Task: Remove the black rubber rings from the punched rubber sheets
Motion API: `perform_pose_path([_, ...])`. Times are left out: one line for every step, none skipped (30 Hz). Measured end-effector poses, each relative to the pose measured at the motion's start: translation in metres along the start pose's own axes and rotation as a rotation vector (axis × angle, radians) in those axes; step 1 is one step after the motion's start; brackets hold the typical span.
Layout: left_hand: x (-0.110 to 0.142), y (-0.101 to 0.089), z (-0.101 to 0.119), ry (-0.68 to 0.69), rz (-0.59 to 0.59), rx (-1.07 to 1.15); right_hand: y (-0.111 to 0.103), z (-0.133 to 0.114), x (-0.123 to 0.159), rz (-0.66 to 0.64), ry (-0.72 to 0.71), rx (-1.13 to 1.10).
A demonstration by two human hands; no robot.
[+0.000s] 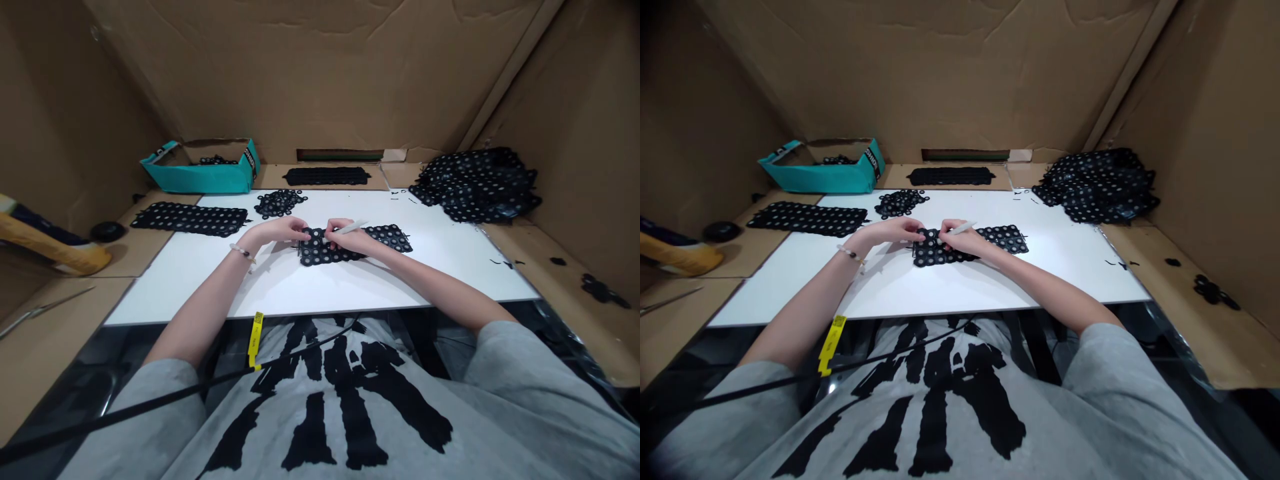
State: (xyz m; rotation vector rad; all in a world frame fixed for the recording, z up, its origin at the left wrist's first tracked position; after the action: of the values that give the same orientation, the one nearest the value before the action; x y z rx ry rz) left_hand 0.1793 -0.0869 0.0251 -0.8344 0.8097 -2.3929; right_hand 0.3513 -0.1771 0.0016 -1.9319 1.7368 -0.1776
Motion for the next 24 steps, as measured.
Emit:
perform_pose_path([-0.001, 0.001, -0.001, 0.005, -0.006, 0.040, -0.002, 0.000, 0.000, -0.012, 0.008, -0.005])
perform_pose_path([-0.003, 0.002, -0.003, 0.007, -0.007, 0.072, -0.005, -0.001, -0.001, -0.025, 0.017, -0.012])
perform_pose_path([-0.006, 0.004, -0.004, 0.008, -0.002, 0.095, -0.008, -0.002, -0.001, -0.039, 0.028, -0.020])
perform_pose_path([-0.008, 0.006, -0.005, 0.009, 0.008, 0.111, -0.011, -0.002, -0.001, -0.052, 0.043, -0.029])
perform_pose_path([-0.011, 0.009, -0.006, 0.010, 0.021, 0.122, -0.014, -0.003, -0.002, -0.065, 0.063, -0.038])
perform_pose_path([-0.013, 0.011, -0.007, 0.012, 0.037, 0.133, -0.017, -0.004, -0.002, -0.075, 0.085, -0.047])
perform_pose_path([-0.015, 0.013, -0.008, 0.012, 0.053, 0.145, -0.020, -0.005, -0.002, -0.079, 0.105, -0.062])
perform_pose_path([-0.017, 0.014, -0.008, 0.009, 0.067, 0.156, -0.022, -0.005, -0.002, -0.076, 0.122, -0.081])
perform_pose_path([-0.018, 0.015, -0.009, 0.005, 0.075, 0.162, -0.023, -0.006, -0.003, -0.067, 0.135, -0.104])
perform_pose_path([-0.018, 0.016, -0.010, 0.001, 0.077, 0.166, -0.024, -0.007, -0.003, -0.050, 0.148, -0.132])
perform_pose_path([-0.019, 0.016, -0.011, -0.001, 0.074, 0.169, -0.023, -0.007, -0.004, -0.024, 0.157, -0.165])
perform_pose_path([-0.019, 0.015, -0.011, -0.001, 0.070, 0.173, -0.022, -0.007, -0.005, 0.007, 0.163, -0.201])
perform_pose_path([-0.019, 0.014, -0.012, -0.005, 0.069, 0.175, -0.019, -0.006, -0.006, 0.039, 0.165, -0.237])
perform_pose_path([-0.019, 0.013, -0.013, -0.014, 0.072, 0.176, -0.016, -0.005, -0.007, 0.066, 0.164, -0.267])
perform_pose_path([-0.019, 0.011, -0.013, -0.026, 0.079, 0.176, -0.011, -0.004, -0.008, 0.083, 0.157, -0.289])
perform_pose_path([-0.018, 0.010, -0.014, -0.039, 0.082, 0.175, -0.007, -0.002, -0.008, 0.090, 0.146, -0.298])
perform_pose_path([-0.017, 0.008, -0.014, -0.047, 0.079, 0.172, -0.002, 0.001, -0.009, 0.086, 0.132, -0.292])
perform_pose_path([-0.016, 0.007, -0.014, -0.050, 0.070, 0.167, 0.002, 0.003, -0.009, 0.079, 0.115, -0.279])
perform_pose_path([-0.015, 0.007, -0.013, -0.047, 0.055, 0.158, 0.005, 0.005, -0.010, 0.072, 0.096, -0.265])
perform_pose_path([-0.014, 0.007, -0.012, -0.042, 0.038, 0.148, 0.007, 0.008, -0.010, 0.068, 0.077, -0.255])
perform_pose_path([-0.013, 0.007, -0.011, -0.036, 0.025, 0.137, 0.008, 0.010, -0.010, 0.067, 0.062, -0.251])
perform_pose_path([-0.011, 0.007, -0.010, -0.033, 0.019, 0.126, 0.009, 0.012, -0.010, 0.069, 0.051, -0.252])
perform_pose_path([-0.010, 0.006, -0.010, -0.032, 0.018, 0.118, 0.008, 0.013, -0.010, 0.071, 0.044, -0.255])
perform_pose_path([-0.010, 0.006, -0.009, -0.031, 0.019, 0.113, 0.008, 0.014, -0.010, 0.073, 0.041, -0.256])
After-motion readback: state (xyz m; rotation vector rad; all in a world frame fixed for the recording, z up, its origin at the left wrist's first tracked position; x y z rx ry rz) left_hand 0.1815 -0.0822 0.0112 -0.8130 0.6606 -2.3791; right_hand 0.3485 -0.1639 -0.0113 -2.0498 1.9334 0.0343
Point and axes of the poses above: each hand's wrist, its own x-axis away from the middle knuckle, its own y-axis out of the palm, z = x × y, the point moved 4 cm from there along -x, towards the middle knuckle, and after that the axes turned 11 degrees about -y, right-handed, at the moved point
